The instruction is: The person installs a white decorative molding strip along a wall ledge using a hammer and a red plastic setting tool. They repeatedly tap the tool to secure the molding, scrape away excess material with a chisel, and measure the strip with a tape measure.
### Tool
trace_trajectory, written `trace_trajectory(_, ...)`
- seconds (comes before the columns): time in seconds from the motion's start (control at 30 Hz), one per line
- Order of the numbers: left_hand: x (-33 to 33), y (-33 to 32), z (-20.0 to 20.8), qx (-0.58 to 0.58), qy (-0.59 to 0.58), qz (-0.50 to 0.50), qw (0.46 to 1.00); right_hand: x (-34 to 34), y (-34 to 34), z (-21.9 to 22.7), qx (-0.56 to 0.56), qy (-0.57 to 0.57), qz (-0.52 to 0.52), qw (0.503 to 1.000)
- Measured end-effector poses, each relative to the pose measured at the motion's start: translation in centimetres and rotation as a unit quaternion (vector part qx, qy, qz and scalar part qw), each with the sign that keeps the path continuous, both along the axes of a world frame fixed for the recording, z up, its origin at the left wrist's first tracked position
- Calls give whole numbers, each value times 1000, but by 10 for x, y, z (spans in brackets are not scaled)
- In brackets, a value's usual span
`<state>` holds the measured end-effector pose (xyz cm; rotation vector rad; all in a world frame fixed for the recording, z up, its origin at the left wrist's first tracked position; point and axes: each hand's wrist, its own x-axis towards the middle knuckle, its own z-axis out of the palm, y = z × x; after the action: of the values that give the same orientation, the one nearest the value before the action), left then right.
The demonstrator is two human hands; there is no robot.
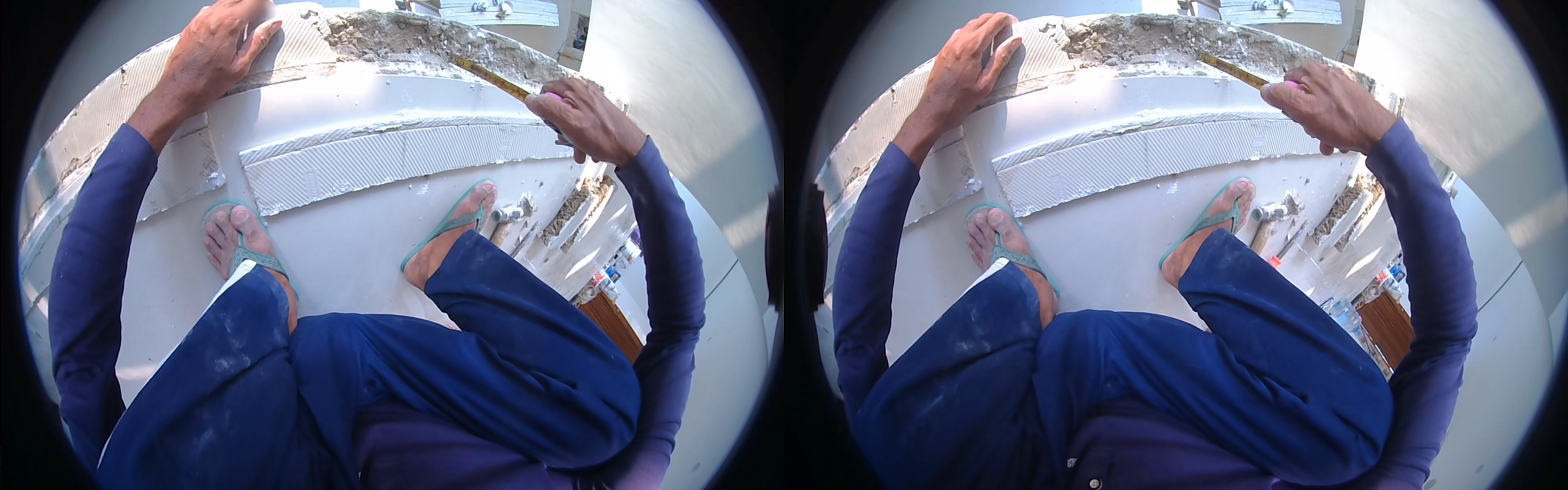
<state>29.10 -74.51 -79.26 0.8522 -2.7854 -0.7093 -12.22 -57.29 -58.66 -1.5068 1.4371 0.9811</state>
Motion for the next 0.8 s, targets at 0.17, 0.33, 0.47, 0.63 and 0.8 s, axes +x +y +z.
trace_trajectory(0.17,3,1,-7,-13,-1,6,1000,-6,13,0,-97,-93,138,981)
trace_trajectory(0.33,2,1,-6,-10,-6,4,1000,-19,27,-9,-228,-177,201,936)
trace_trajectory(0.47,1,0,-3,-8,-10,1,1000,-19,30,-11,-240,-186,194,933)
trace_trajectory(0.63,2,0,-3,-11,-5,1,1000,3,8,2,-15,-43,114,992)
trace_trajectory(0.8,0,0,-3,-9,-11,0,1000,18,-2,6,42,6,-5,999)
